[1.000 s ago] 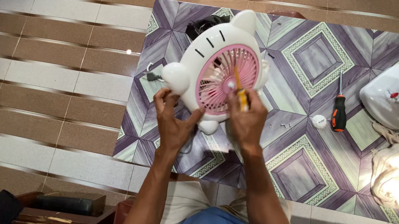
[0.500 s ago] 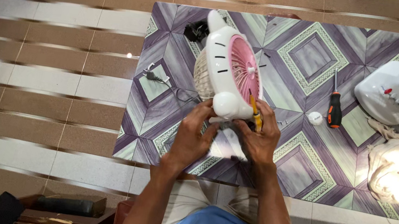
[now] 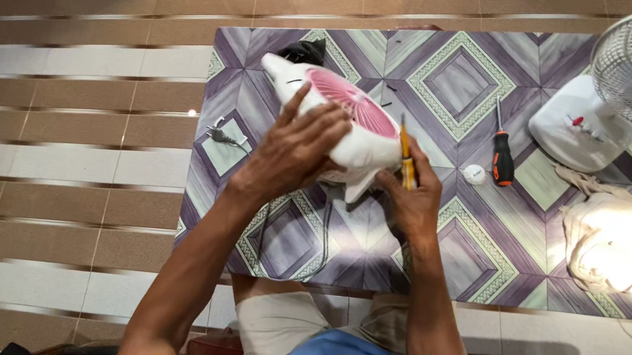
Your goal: The person disassembles a small white electric fan by using a yellow screwdriver to remove screws from the rear cover, then separates the front grille from the rear housing to expose the fan blades and motor.
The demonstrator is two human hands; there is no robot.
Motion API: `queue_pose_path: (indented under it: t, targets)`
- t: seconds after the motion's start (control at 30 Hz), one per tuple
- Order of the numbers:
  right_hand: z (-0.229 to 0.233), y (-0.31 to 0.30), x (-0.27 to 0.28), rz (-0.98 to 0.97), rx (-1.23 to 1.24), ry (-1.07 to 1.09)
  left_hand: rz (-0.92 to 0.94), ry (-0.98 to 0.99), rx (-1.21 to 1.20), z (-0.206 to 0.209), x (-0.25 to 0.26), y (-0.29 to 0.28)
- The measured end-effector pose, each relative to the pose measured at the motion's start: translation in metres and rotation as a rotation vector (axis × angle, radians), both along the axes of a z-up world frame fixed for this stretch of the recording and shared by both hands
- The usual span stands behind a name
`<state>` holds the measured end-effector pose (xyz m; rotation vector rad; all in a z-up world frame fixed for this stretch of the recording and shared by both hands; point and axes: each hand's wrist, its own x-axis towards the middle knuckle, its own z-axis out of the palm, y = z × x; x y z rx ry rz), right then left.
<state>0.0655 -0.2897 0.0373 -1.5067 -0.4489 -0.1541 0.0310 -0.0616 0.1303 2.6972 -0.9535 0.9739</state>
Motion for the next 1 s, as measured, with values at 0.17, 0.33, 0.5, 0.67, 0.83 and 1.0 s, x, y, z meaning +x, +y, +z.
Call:
queue_pose_path:
  t: [0.17, 0.33, 0.5, 0.67, 0.83, 1.0]
  targets:
    - [0.05, -0.011, -0.01, -0.197, -0.214, -0.215, 0.007, -0.057, -0.335, 0.017, 0.005, -0.002]
    - [0.099, -0.009, -0.045, -0.198, -0.234, -0.423, 0.046, 0.018, -0.459, 0.036, -0.002, -0.008]
    - [0.125, -0.003, -0.057, -0.257, -0.345, -0.45, 0.044, 0.071, -0.509, 0.045, -0.003, -0.002]
    - [0.141, 0.002, -0.065, -0.26, -0.414, -0.525, 0.079, 0.124, -0.565, 0.048, 0.001, 0.009]
    - [0.15, 0.013, -0.067, -0.23, -0.489, -0.514, 0.153, 0.16, -0.6, 0.043, 0.005, 0.013]
    - [0.153, 0.026, -0.062, -0.235, -0.547, -0.463, 0.167, 0.14, -0.615, 0.041, 0.006, 0.015]
